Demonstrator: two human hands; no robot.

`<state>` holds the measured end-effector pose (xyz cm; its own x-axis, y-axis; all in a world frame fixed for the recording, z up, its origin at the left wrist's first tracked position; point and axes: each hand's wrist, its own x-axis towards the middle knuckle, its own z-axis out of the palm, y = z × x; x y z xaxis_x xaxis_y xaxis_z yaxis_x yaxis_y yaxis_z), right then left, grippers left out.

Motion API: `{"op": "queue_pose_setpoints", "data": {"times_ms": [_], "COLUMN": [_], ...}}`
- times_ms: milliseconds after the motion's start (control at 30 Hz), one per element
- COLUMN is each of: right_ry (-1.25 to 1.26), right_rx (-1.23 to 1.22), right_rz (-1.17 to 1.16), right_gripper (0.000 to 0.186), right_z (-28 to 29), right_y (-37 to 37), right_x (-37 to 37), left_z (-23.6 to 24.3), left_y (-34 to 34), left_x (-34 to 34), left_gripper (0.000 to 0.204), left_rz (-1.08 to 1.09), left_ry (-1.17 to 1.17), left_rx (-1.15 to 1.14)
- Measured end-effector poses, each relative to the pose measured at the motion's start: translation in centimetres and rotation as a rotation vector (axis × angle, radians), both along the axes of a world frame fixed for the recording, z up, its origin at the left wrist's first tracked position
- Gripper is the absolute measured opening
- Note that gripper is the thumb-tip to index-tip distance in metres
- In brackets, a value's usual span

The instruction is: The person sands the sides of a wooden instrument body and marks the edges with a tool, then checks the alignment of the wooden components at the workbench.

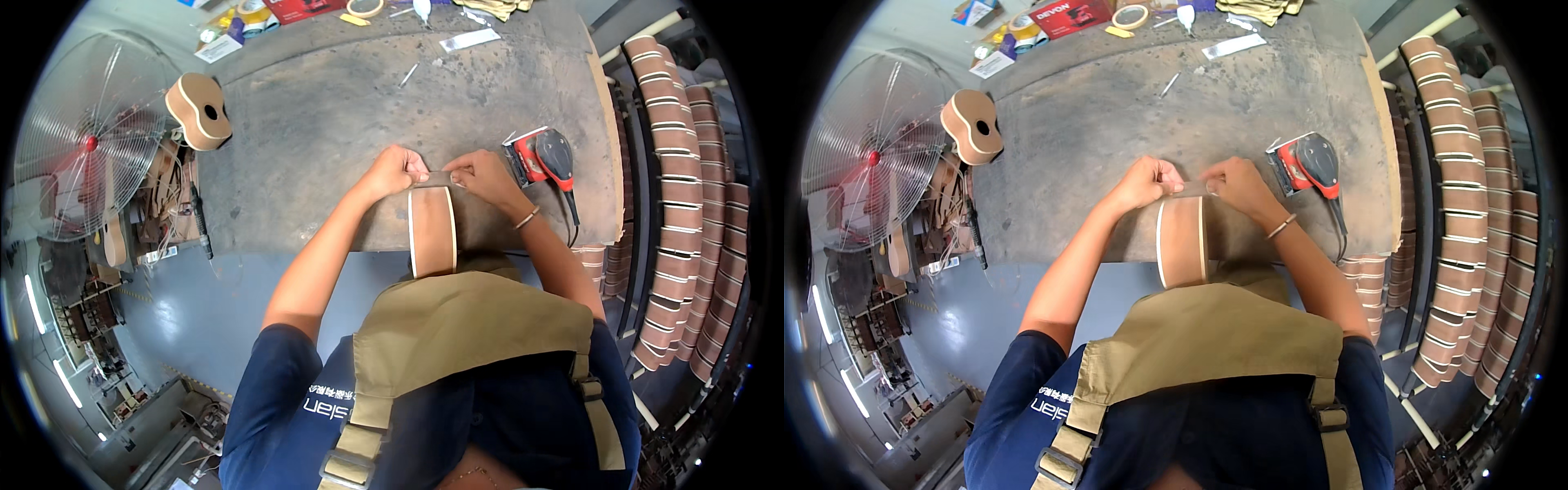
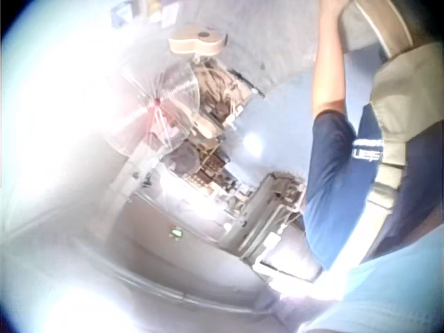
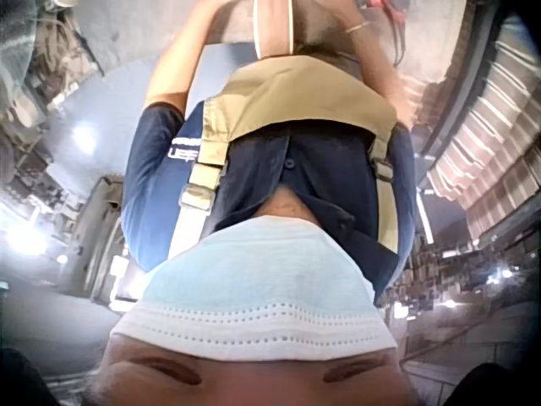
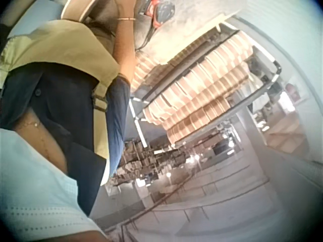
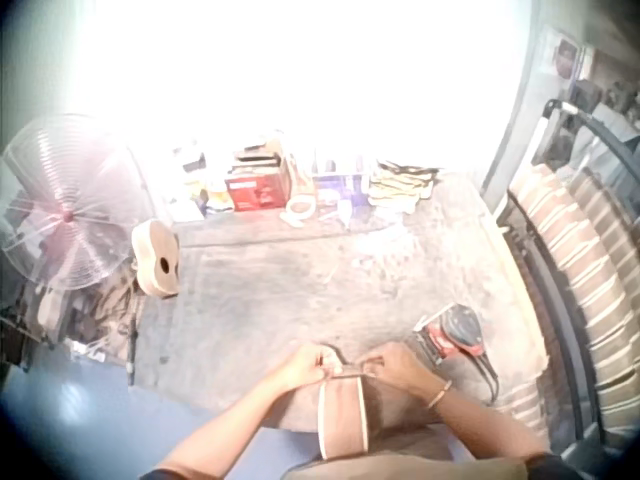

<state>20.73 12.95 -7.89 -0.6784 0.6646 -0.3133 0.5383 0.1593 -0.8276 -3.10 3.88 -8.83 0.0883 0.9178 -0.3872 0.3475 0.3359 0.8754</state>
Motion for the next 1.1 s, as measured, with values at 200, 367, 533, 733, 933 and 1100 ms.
{"op": "queue_pose_setpoints", "data": {"times_ms": [200,367,533,733,933,1100], "right_ry": [-0.106,0.012,0.122,0.198,-0.002,0.151], "right_rx": [-0.336,0.060,0.381,0.358,-0.208,0.194], "right_rz": [0.152,0.121,0.113,0.073,0.046,0.085], "right_gripper": [0.025,0.030,0.041,0.034,0.021,0.032], "right_z": [-4.3,-0.5,6.4,6.5,-1.1,4.6], "right_y": [1.3,-1.7,-6.5,-5.3,0.2,-5.2], "right_x": [-0.9,0.4,2.2,2.0,0.3,3.2], "left_z": [-5.0,-0.6,7.0,6.5,1.8,5.9], "left_y": [0.0,-0.6,-4.7,-5.3,0.4,-5.4], "left_x": [-1.0,-0.6,0.8,1.2,0.8,2.1], "left_gripper": [0.006,0.009,0.020,0.016,0.008,0.013], "left_rz": [-0.048,-0.070,-0.175,-0.100,-0.080,-0.085], "left_ry": [-0.165,-0.110,0.168,0.209,0.072,0.297], "left_rx": [-0.205,-0.096,0.477,0.502,-0.087,0.495]}}
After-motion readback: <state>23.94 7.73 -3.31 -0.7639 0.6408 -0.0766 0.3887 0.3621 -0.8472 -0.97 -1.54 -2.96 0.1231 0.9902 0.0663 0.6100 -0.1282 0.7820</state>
